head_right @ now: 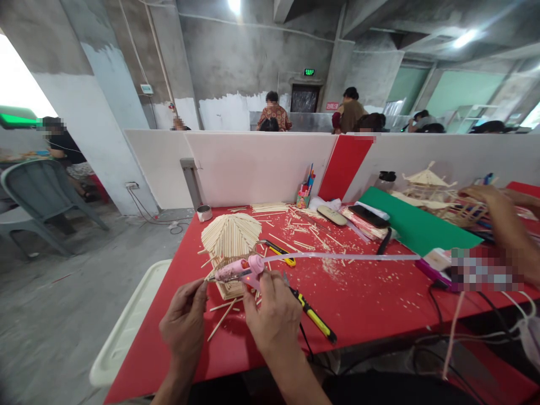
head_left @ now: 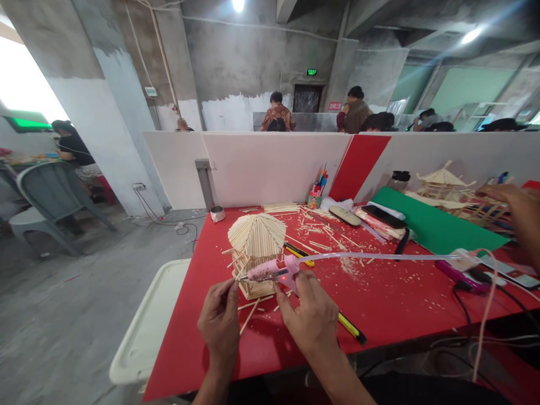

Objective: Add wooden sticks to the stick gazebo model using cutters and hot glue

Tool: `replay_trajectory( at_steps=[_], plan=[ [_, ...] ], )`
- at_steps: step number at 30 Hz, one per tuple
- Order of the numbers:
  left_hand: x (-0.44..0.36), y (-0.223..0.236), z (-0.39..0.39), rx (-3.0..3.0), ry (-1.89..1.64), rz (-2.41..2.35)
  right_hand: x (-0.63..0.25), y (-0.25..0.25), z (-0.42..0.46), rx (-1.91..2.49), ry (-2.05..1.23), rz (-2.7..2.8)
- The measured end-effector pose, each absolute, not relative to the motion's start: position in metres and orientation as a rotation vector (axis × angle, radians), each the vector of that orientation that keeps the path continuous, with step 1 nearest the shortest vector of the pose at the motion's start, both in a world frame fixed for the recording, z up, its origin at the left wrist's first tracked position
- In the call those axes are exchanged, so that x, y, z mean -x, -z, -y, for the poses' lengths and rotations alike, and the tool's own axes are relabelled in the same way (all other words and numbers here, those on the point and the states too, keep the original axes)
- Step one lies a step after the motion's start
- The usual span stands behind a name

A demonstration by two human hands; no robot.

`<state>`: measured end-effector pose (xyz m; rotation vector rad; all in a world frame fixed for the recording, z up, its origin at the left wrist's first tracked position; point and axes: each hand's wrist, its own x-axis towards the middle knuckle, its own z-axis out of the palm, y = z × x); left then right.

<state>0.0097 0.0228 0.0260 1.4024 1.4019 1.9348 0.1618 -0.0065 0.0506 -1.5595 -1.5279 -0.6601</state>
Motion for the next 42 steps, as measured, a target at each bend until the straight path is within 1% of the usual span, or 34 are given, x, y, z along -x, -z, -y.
replay_trajectory(
  at_steps=[17, 24, 42],
  plan=[
    [-0.0087, -0.0246, -0.0236, -1.425, -1.935, -1.392, -0.1628, -0.0502, 0.0068, 1.556, 0.674, 1.52],
    [-0.0086, -0.024, -0.0239, -1.42, -1.933, -1.38, -0.1633, -0.0504, 0.0072, 1.575, 0.63, 1.519],
    [-0.0079, -0.0216, -0.0249, -1.445, -1.92, -1.391, -0.1624, -0.0512, 0.0059, 1.549, 0.688, 1.508]
  ],
)
